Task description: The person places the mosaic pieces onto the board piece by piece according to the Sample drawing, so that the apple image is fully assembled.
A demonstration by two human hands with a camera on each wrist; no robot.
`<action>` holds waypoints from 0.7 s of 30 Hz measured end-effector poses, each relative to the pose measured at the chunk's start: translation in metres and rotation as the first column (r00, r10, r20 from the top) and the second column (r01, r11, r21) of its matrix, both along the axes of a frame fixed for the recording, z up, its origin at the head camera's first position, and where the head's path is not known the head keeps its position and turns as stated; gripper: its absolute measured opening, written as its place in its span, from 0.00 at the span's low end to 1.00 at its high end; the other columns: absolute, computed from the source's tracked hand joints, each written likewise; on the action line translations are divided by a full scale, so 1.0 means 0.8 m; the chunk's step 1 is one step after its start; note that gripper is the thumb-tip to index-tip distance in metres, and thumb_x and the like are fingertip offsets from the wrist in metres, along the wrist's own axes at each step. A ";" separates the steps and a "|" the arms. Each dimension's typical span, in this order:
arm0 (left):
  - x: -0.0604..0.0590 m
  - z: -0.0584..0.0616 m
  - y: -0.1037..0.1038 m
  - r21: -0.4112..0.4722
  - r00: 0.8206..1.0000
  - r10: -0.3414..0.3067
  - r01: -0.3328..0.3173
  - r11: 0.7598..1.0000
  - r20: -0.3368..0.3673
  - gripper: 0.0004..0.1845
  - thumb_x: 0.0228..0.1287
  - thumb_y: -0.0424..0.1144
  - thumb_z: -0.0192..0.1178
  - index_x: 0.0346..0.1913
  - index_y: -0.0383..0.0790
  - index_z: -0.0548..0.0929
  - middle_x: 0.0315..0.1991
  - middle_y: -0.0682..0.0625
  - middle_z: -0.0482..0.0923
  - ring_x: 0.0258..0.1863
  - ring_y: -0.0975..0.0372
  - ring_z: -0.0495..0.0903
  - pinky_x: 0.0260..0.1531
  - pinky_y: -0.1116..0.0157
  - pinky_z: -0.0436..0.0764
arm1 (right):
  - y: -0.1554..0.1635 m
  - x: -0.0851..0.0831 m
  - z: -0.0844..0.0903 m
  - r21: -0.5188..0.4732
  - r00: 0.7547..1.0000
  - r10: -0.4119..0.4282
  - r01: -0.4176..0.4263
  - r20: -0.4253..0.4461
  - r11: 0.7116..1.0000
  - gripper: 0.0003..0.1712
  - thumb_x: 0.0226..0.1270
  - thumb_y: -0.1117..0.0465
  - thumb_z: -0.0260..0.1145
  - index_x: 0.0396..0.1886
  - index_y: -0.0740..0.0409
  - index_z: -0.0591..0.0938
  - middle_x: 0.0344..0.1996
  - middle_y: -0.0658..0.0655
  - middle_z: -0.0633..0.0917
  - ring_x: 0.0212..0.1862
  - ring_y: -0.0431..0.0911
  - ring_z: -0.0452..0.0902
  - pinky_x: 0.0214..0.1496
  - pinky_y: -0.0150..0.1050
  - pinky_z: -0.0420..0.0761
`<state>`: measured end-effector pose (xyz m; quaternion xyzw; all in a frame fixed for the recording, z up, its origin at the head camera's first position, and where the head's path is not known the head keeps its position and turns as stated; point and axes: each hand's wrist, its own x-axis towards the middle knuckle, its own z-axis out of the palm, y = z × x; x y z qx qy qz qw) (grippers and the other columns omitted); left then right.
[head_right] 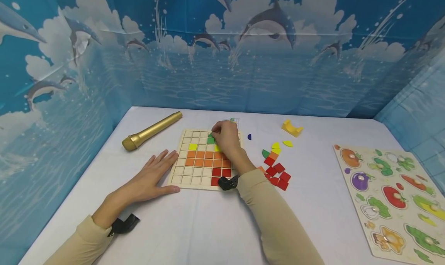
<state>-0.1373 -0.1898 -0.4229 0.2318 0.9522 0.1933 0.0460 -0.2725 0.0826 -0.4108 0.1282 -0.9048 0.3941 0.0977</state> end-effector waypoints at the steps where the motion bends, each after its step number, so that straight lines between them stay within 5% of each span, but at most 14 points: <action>1: 0.000 0.000 0.000 0.002 1.000 0.000 0.000 1.000 -0.001 0.57 0.66 0.68 0.66 0.85 0.39 0.53 0.86 0.45 0.50 0.87 0.46 0.42 0.83 0.39 0.42 | -0.001 0.000 0.000 0.009 1.000 0.003 -0.003 -0.008 1.000 0.04 0.70 0.68 0.73 0.41 0.64 0.91 0.36 0.62 0.91 0.41 0.54 0.84 0.49 0.48 0.85; 15: 0.001 0.001 0.001 -0.002 1.000 -0.005 0.005 1.000 -0.003 0.58 0.65 0.67 0.67 0.85 0.39 0.52 0.87 0.45 0.49 0.87 0.46 0.41 0.83 0.39 0.42 | 0.021 0.015 0.011 0.020 0.995 0.073 -0.072 -0.069 0.997 0.07 0.73 0.67 0.69 0.44 0.66 0.90 0.39 0.63 0.90 0.43 0.55 0.85 0.51 0.51 0.85; 21: 0.002 0.002 0.000 -0.013 1.000 0.006 -0.006 1.000 0.006 0.58 0.65 0.67 0.67 0.85 0.39 0.52 0.87 0.46 0.48 0.87 0.47 0.41 0.83 0.39 0.42 | 0.051 0.031 0.021 0.023 0.996 0.089 -0.089 -0.021 0.996 0.08 0.72 0.67 0.70 0.45 0.68 0.89 0.40 0.64 0.90 0.43 0.56 0.88 0.49 0.52 0.87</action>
